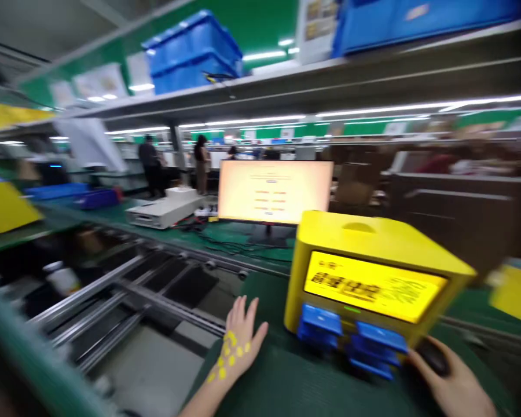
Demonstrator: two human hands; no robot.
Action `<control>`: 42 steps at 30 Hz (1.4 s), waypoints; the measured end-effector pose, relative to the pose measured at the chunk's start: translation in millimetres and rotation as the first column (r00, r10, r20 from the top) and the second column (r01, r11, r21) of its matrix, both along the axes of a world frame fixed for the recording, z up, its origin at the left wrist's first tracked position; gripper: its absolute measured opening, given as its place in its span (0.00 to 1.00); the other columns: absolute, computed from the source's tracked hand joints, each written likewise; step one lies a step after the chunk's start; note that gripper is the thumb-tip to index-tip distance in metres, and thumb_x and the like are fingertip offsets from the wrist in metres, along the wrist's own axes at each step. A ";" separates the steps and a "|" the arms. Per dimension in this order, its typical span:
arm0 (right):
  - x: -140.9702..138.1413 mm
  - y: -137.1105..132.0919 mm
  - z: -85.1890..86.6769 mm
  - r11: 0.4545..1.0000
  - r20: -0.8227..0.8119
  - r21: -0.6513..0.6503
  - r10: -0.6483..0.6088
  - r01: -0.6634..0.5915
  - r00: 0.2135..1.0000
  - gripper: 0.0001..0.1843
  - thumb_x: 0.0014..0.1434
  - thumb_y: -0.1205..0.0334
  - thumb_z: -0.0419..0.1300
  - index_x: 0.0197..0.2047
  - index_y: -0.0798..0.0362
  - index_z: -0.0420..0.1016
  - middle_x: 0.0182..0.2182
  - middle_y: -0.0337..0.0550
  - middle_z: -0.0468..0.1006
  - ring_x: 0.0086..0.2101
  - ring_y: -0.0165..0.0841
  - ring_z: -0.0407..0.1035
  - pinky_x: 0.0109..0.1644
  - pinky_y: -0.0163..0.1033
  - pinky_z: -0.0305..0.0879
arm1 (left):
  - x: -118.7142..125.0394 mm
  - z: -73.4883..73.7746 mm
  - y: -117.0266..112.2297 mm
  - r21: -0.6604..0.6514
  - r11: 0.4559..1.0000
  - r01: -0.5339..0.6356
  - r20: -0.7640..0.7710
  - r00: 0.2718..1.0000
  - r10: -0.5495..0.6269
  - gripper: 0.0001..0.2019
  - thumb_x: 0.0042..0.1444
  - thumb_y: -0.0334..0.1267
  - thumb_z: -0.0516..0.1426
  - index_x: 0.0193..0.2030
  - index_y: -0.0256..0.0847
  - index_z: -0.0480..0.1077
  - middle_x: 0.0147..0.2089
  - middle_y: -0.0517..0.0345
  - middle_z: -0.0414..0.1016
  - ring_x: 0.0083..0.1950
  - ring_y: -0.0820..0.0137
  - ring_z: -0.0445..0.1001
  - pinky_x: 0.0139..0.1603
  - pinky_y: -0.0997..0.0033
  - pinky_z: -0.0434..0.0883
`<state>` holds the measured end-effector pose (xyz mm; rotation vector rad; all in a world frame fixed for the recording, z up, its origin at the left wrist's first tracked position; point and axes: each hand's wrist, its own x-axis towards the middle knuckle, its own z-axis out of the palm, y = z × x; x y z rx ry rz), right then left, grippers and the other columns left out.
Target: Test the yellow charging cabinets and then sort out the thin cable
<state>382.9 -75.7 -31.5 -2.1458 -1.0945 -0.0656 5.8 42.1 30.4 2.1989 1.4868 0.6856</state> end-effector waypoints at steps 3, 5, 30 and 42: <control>11.0 -30.9 18.9 0.994 0.166 -0.102 -0.032 0.049 0.986 0.30 0.53 0.44 0.50 0.52 0.56 0.68 0.49 0.60 0.70 0.55 0.59 0.55 0.53 0.74 0.46 | 32.3 4.1 0.1 -0.123 0.976 0.179 0.400 0.909 -0.116 0.32 0.59 0.54 0.46 0.66 0.44 0.45 0.69 0.52 0.43 0.69 0.60 0.42 0.67 0.52 0.48; 0.7 -29.7 35.2 1.000 0.191 0.011 0.009 -0.012 0.982 0.29 0.54 0.48 0.49 0.52 0.60 0.68 0.54 0.63 0.64 0.60 0.56 0.45 0.59 0.70 0.36 | 57.6 7.6 -4.2 -0.166 0.947 0.275 0.571 0.810 -0.136 0.36 0.57 0.57 0.48 0.67 0.47 0.38 0.70 0.55 0.39 0.69 0.60 0.41 0.67 0.52 0.47; -38.0 -7.2 26.7 0.952 -0.319 0.187 0.293 -0.243 0.901 0.43 0.47 0.51 0.64 0.63 0.49 0.51 0.60 0.47 0.60 0.60 0.44 0.53 0.62 0.51 0.51 | 86.8 -10.6 7.5 0.006 0.967 0.256 0.482 0.846 -0.227 0.56 0.39 0.52 0.65 0.67 0.44 0.33 0.69 0.48 0.38 0.68 0.54 0.44 0.66 0.51 0.49; -37.5 -8.1 18.6 0.951 -0.349 0.202 0.294 -0.235 0.890 0.45 0.47 0.47 0.64 0.62 0.54 0.51 0.60 0.52 0.60 0.59 0.46 0.53 0.62 0.53 0.50 | 95.2 -12.5 4.6 -0.039 0.963 0.268 0.692 0.702 -0.168 0.47 0.45 0.62 0.59 0.65 0.41 0.44 0.68 0.45 0.44 0.68 0.54 0.46 0.67 0.56 0.48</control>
